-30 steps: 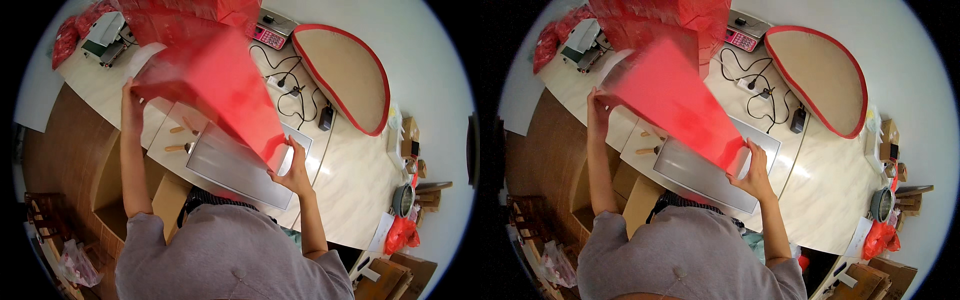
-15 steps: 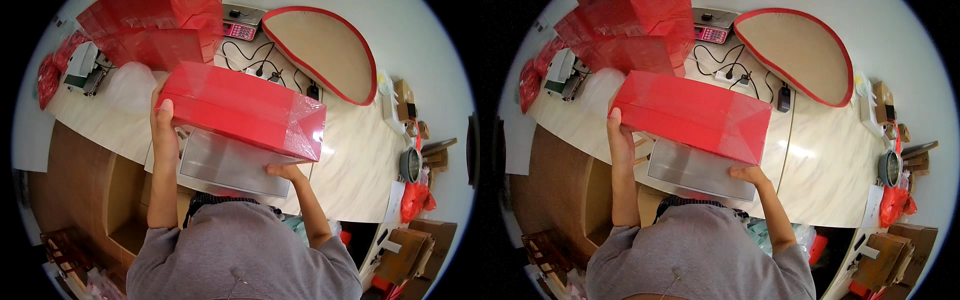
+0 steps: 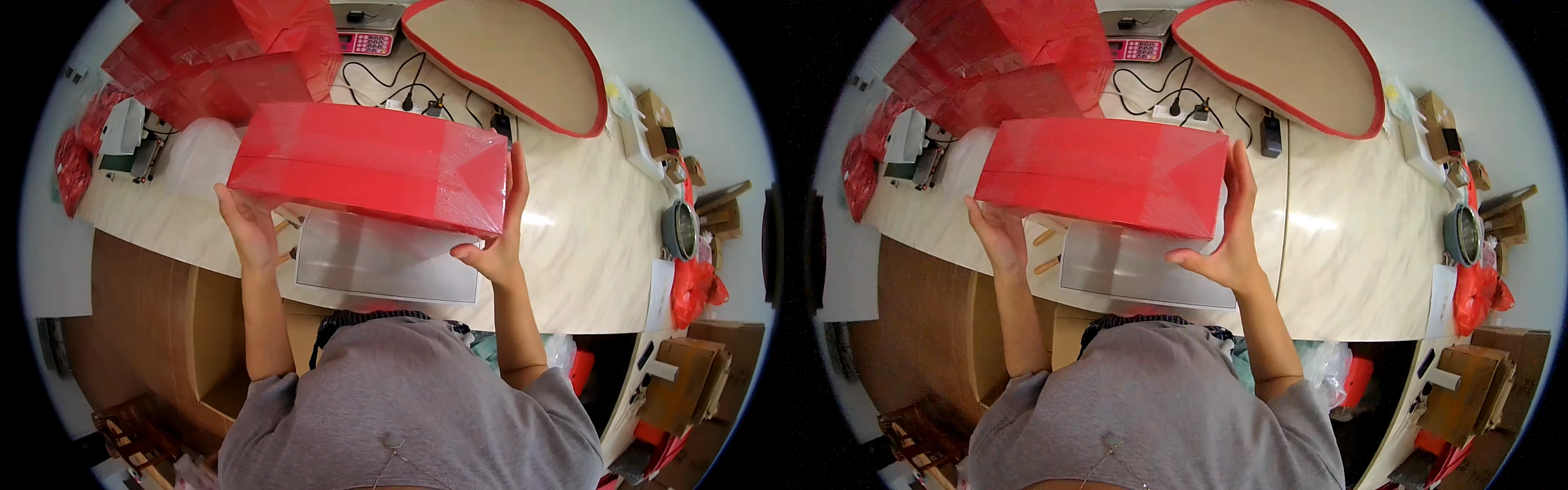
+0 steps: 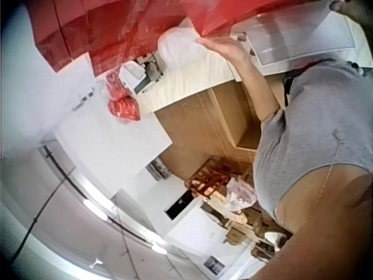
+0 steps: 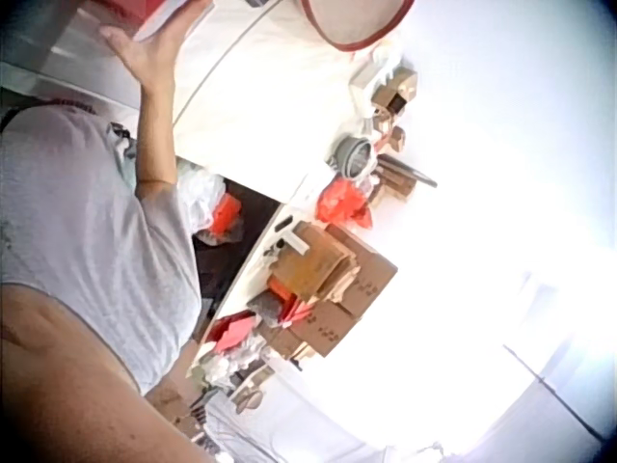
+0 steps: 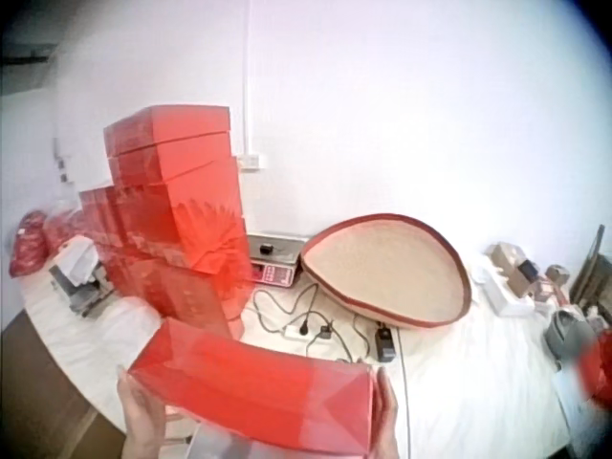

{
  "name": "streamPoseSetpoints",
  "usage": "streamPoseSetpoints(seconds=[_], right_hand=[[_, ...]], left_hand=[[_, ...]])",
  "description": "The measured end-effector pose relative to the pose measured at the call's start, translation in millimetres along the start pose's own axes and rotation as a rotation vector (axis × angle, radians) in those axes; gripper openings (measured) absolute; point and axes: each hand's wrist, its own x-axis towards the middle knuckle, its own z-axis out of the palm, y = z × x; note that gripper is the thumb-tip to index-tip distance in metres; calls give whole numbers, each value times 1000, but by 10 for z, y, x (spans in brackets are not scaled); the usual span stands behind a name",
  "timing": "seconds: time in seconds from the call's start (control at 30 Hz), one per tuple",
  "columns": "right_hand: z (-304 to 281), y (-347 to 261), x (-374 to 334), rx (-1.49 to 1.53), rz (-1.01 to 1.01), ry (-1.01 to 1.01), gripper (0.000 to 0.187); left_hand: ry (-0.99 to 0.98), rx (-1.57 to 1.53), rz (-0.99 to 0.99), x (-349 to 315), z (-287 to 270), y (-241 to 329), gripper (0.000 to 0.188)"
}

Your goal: The person takes red tea gift boxes one at a time, places them into plastic bags, and then packs them into a large cardboard shipping box.

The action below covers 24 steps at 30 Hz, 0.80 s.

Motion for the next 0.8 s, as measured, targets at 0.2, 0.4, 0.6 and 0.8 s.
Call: streamPoseSetpoints(seconds=[0.2, 0.4, 0.6, 0.8], right_hand=[[0, -16, -8, 24, 7, 28, 128], [-96, -32, 93, -9, 10, -9, 127], [-99, 11, 117, -39, -39, -40, 128], [-86, 81, 89, 11, -37, -11, 127]], left_hand=[[26, 36, 26, -57, -50, -78, 64], [76, 33, 59, -100, 75, -104, 59], [94, 24, 74, -111, 27, -129, 57], [65, -1, 77, -86, -26, -190, 55]])
